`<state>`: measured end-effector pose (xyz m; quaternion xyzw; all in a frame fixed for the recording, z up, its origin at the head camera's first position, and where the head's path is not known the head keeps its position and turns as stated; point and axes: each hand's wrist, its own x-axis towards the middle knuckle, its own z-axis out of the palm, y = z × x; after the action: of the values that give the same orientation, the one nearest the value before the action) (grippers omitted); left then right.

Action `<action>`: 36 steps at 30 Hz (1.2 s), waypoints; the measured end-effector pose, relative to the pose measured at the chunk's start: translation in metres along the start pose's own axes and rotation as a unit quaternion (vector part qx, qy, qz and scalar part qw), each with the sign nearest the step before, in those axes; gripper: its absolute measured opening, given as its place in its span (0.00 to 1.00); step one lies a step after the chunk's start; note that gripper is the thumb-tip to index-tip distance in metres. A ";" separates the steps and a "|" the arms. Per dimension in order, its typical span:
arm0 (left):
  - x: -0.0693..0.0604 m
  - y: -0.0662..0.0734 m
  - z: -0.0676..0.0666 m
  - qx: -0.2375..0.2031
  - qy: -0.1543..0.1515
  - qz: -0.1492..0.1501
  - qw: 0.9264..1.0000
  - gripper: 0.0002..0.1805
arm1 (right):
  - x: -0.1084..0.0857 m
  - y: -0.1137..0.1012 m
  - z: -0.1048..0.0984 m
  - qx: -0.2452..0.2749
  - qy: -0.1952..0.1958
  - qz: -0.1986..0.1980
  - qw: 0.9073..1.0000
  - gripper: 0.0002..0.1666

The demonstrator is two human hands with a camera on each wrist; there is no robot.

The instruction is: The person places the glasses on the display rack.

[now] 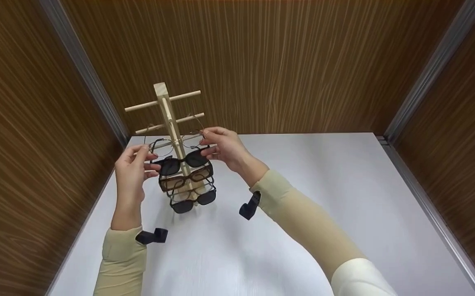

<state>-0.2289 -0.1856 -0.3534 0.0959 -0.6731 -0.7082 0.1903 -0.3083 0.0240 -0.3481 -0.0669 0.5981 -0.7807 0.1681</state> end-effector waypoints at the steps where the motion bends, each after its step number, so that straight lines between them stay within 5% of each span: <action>1: 0.000 -0.001 0.000 0.000 0.000 0.000 1.000 0.13 | 0.000 0.001 0.000 -0.003 0.000 0.000 1.000 0.18; 15: -0.003 -0.007 -0.008 0.021 0.012 0.001 1.000 0.18 | 0.002 0.007 -0.015 -0.006 0.005 -0.002 1.000 0.15; 21: -0.007 -0.013 -0.012 0.037 0.038 0.081 0.995 0.16 | 0.000 0.012 -0.032 -0.010 -0.004 -0.017 1.000 0.16; 26: -0.013 -0.022 -0.015 -0.001 0.048 0.144 0.988 0.17 | -0.009 0.017 -0.045 -0.003 -0.020 -0.041 0.999 0.16; 36: -0.027 -0.036 -0.014 -0.062 0.034 0.170 0.983 0.17 | -0.032 0.032 -0.057 -0.032 -0.028 -0.097 0.994 0.13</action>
<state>-0.2039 -0.1871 -0.3930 -0.0078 -0.6277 -0.7022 0.3359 -0.2905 0.0797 -0.3914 -0.1517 0.6087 -0.7715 0.1060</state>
